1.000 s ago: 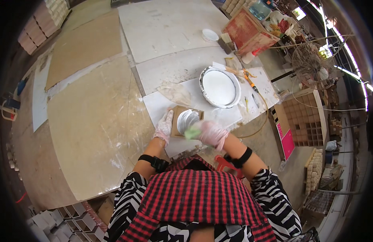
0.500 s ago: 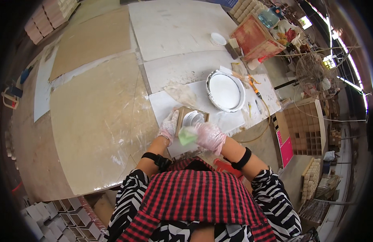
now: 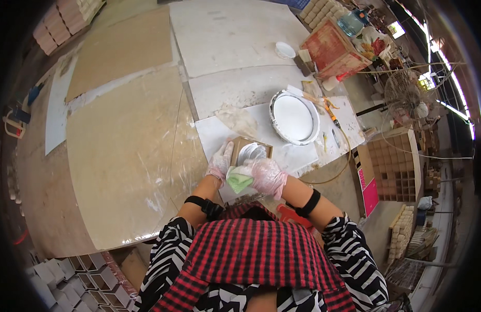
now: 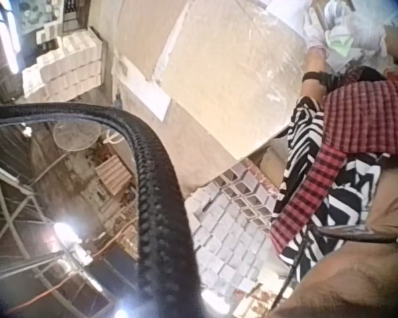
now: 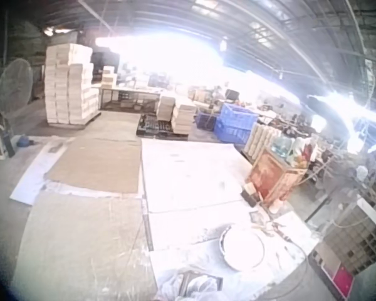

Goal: The person applies white paint to the interior and exterior of square boxes using a cloth and places them into a large grid stack.

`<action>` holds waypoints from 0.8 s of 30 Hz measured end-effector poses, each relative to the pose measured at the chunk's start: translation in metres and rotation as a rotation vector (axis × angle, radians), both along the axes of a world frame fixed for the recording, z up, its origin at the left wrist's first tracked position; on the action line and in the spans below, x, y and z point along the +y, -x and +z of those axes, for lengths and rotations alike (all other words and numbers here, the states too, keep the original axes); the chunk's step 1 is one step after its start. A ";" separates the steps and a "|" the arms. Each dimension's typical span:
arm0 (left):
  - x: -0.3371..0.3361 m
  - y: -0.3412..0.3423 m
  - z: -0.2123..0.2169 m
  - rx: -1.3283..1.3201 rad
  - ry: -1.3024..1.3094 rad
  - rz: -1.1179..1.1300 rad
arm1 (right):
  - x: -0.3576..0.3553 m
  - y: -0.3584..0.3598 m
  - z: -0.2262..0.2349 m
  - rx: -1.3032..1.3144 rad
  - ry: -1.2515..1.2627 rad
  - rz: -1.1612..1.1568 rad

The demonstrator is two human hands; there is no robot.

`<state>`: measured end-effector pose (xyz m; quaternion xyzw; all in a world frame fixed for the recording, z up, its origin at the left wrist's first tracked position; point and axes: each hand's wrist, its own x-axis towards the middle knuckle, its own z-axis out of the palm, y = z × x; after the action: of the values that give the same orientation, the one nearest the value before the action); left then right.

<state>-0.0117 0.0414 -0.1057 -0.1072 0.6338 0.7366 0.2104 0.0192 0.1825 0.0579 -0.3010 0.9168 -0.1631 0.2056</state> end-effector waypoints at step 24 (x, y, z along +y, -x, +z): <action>-0.005 -0.007 0.011 0.029 0.080 0.035 | 0.000 0.063 0.015 0.169 -0.116 -0.243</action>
<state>-0.0050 0.0367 -0.0942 -0.1160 0.6637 0.7158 0.1839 -0.0435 0.1823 0.0731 -0.1883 0.9684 -0.1076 0.1234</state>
